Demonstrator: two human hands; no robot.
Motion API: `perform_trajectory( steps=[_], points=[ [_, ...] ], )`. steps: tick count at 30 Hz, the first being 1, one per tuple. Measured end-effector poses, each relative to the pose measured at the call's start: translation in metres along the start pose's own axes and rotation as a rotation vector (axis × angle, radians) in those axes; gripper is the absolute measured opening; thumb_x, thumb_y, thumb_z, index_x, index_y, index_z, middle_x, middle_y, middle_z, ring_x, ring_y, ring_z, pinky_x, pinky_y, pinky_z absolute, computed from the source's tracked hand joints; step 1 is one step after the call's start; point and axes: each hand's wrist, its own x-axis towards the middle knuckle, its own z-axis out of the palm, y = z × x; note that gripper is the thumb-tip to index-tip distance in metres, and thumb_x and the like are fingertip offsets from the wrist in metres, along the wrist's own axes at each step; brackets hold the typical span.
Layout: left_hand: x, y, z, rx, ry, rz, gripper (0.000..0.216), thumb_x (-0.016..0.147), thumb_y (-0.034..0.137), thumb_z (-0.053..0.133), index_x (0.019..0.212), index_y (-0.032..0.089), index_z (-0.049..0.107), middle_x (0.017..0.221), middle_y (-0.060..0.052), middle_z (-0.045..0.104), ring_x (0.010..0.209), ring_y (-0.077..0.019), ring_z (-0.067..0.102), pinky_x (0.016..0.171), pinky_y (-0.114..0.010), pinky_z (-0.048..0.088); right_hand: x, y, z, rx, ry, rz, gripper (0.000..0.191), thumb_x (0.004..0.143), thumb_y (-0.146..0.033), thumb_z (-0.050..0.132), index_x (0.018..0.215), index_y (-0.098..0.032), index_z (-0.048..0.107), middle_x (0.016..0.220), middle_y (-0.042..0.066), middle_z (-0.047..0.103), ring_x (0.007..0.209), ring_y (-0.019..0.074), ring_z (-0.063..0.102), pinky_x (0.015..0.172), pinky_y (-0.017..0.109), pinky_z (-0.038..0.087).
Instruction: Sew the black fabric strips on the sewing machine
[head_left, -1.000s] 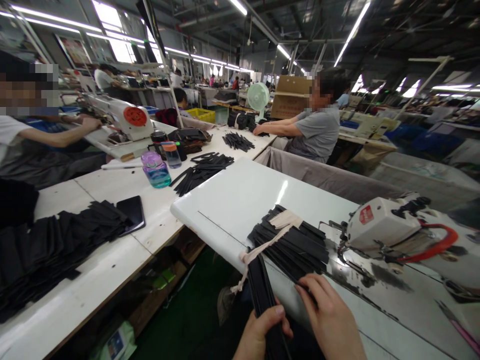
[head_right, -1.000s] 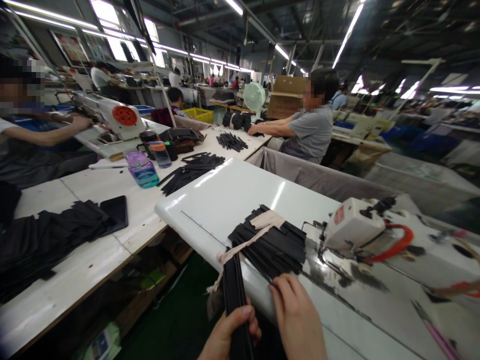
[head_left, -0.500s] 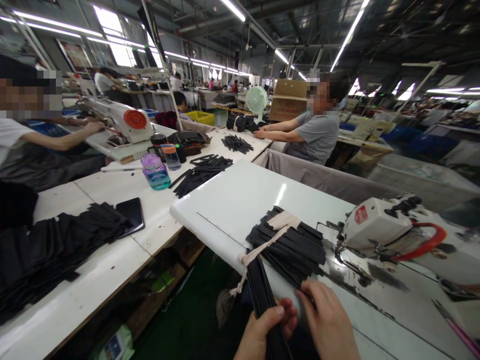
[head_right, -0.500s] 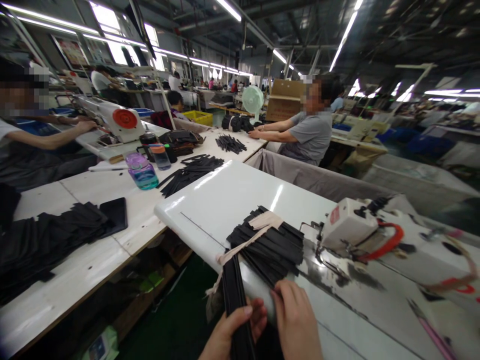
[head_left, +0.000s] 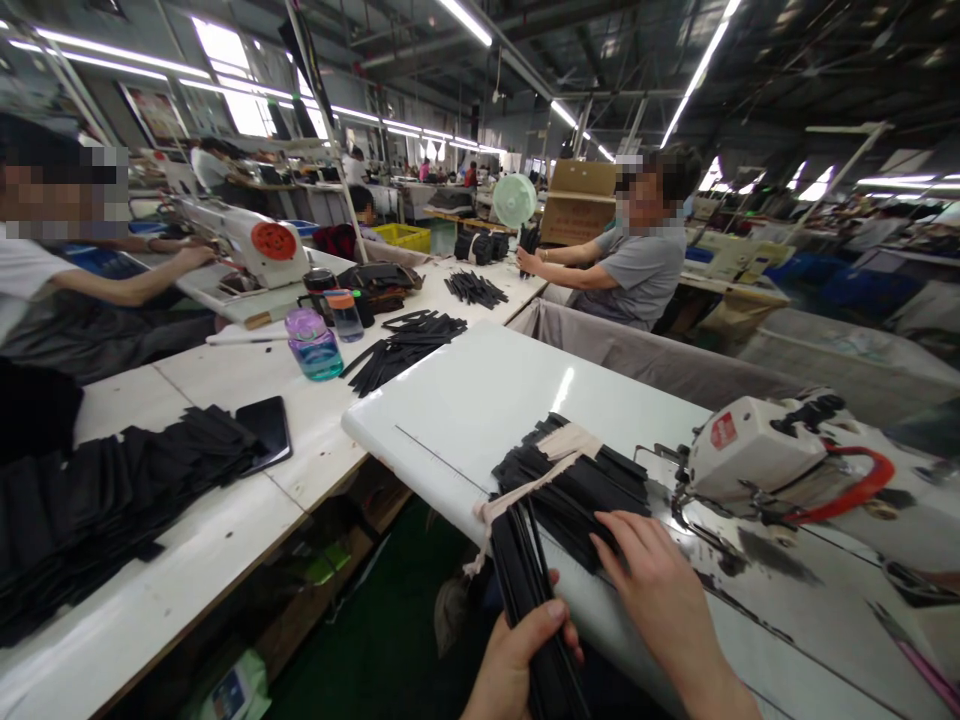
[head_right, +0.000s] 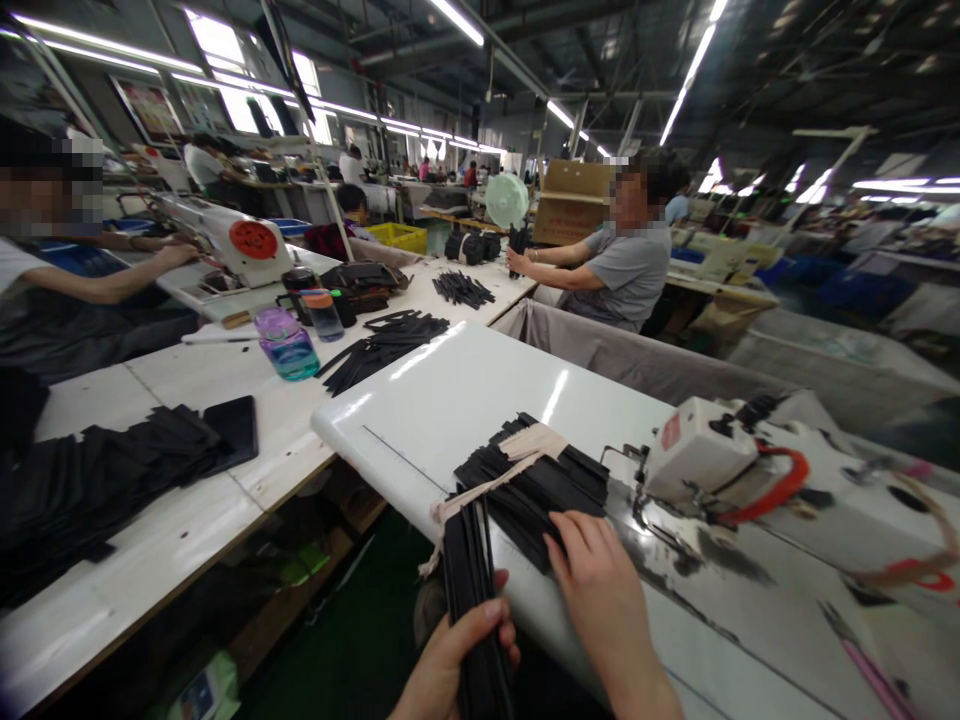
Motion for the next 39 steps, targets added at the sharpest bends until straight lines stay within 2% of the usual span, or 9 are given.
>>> perform_trajectory(
  steps=[4,8,13,17,21,24,28,34,39],
  points=[
    [0.002,0.001,-0.002,-0.054,-0.051,-0.034,0.040,0.060,0.024,0.085,0.092,0.009,0.066,0.055,-0.001,0.063,0.050,-0.0133,0.058,0.056,-0.025,0.048,0.007,0.003,0.009,-0.027,-0.038,-0.023,0.031,0.101,-0.030,0.037,0.101,-0.014,0.064,0.087,0.010,0.066,0.082,0.0239,0.061,0.076,0.039,0.049],
    [0.003,0.002,0.002,-0.207,-0.052,-0.126,0.019,0.064,0.011,0.077,0.081,0.010,0.068,0.071,-0.006,0.070,0.064,-0.0168,0.066,0.066,-0.028,0.052,-0.007,-0.011,-0.005,-0.010,-0.003,-0.005,0.033,0.102,-0.030,0.034,0.110,-0.013,0.061,0.093,0.010,0.066,0.084,0.0214,0.064,0.077,0.034,0.051],
    [0.001,0.004,0.006,-0.289,-0.181,-0.178,0.029,0.063,0.018,0.080,0.087,0.006,0.071,0.088,-0.014,0.074,0.084,-0.0237,0.070,0.078,-0.029,0.053,-0.031,-0.041,-0.034,0.285,-0.071,-0.067,0.030,0.101,-0.031,0.040,0.123,-0.019,0.057,0.102,0.007,0.069,0.091,0.0155,0.068,0.079,0.021,0.054],
    [-0.001,0.005,0.005,-0.258,-0.129,-0.216,0.029,0.065,0.017,0.079,0.089,0.003,0.071,0.087,-0.014,0.074,0.083,-0.0224,0.069,0.084,-0.030,0.052,-0.027,-0.043,-0.044,0.467,-0.214,0.005,0.028,0.101,-0.032,0.040,0.106,-0.024,0.065,0.098,0.004,0.068,0.090,0.0146,0.067,0.076,0.020,0.054],
    [0.000,0.002,0.000,-0.186,-0.104,-0.206,0.018,0.070,0.017,0.078,0.081,0.006,0.069,0.065,-0.006,0.068,0.062,-0.0143,0.064,0.073,-0.027,0.052,-0.013,-0.021,-0.020,0.262,-0.047,0.207,0.034,0.099,-0.043,0.039,0.098,-0.020,0.065,0.099,0.010,0.063,0.093,0.0229,0.063,0.080,0.035,0.053],
    [0.001,-0.001,-0.004,-0.125,-0.156,-0.095,0.030,0.061,0.022,0.085,0.081,0.011,0.066,0.061,-0.001,0.063,0.053,-0.0125,0.059,0.058,-0.025,0.047,-0.007,-0.006,0.006,0.072,-0.039,0.156,0.044,0.097,-0.053,0.038,0.110,-0.017,0.061,0.103,0.013,0.062,0.095,0.0282,0.060,0.083,0.044,0.050],
    [0.001,-0.001,-0.006,-0.126,-0.211,-0.035,0.042,0.058,0.024,0.086,0.094,0.013,0.066,0.060,0.001,0.062,0.053,-0.0136,0.058,0.054,-0.025,0.044,-0.008,-0.002,0.019,0.012,-0.073,0.118,0.039,0.101,-0.046,0.032,0.105,-0.017,0.059,0.091,0.010,0.064,0.084,0.0247,0.062,0.075,0.039,0.051],
    [0.000,0.002,-0.004,-0.276,-0.146,-0.185,0.021,0.064,0.005,0.074,0.084,0.011,0.071,0.076,-0.005,0.073,0.070,-0.0158,0.068,0.072,-0.028,0.051,-0.014,-0.010,0.002,-0.002,-0.020,0.077,0.039,0.102,-0.040,0.031,0.113,-0.016,0.059,0.092,0.009,0.066,0.083,0.0231,0.065,0.074,0.036,0.052],
    [0.009,-0.002,-0.010,-0.342,-0.306,-0.160,0.019,0.065,0.005,0.071,0.083,0.009,0.073,0.103,-0.012,0.075,0.103,-0.0232,0.068,0.096,-0.031,0.047,-0.031,-0.029,-0.018,0.192,-0.022,-0.001,0.033,0.102,-0.034,0.039,0.125,-0.018,0.056,0.100,0.008,0.067,0.090,0.0169,0.067,0.078,0.024,0.054]
  ],
)
